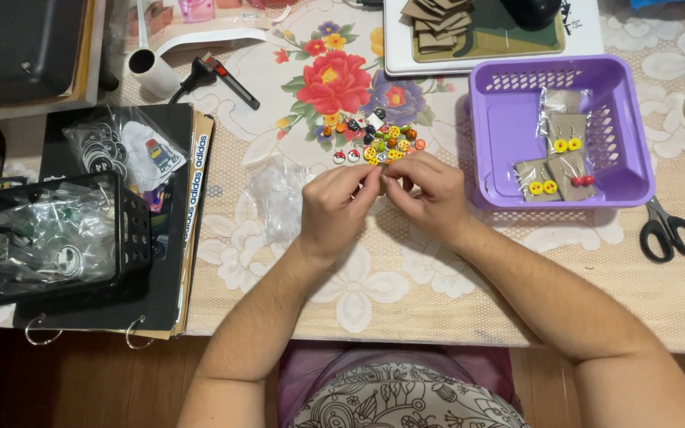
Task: The person is manually packaging earrings by mounting them onto cardboard display cards and then sliding the cards into small, clear plastic bags.
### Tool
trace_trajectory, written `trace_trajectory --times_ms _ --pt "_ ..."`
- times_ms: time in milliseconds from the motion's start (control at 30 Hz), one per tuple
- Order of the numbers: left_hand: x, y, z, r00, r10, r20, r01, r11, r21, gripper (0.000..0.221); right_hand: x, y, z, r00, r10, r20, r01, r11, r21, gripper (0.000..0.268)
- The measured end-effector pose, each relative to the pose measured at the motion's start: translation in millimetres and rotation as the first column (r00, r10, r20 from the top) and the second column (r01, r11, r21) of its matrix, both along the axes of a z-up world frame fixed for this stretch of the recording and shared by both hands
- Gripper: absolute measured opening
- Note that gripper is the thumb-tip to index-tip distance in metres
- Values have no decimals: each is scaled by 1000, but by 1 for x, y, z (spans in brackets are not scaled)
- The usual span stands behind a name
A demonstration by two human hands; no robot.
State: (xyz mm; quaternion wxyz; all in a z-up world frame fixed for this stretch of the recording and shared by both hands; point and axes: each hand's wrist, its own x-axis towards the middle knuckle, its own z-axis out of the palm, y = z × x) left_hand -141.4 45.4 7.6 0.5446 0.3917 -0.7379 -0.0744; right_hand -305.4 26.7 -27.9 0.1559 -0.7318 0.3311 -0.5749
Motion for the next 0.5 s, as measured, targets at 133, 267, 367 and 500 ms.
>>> trace_trajectory --times_ms 133,267,367,500 --pt "2 -3 -3 991 -45 -124 59 992 109 7 -2 -2 -3 1000 12 8 -12 1000 -2 9" --pt "1 -5 -14 1000 -24 -11 25 997 71 5 -3 -1 -2 978 -91 -187 79 994 -71 6" --pt "0 -5 -19 995 6 96 -6 1000 -3 5 -4 -1 -6 926 -187 -329 152 980 -130 4" --pt "0 -3 -15 996 -2 94 0 1000 21 6 -4 0 -11 920 -207 -332 180 977 -110 5"
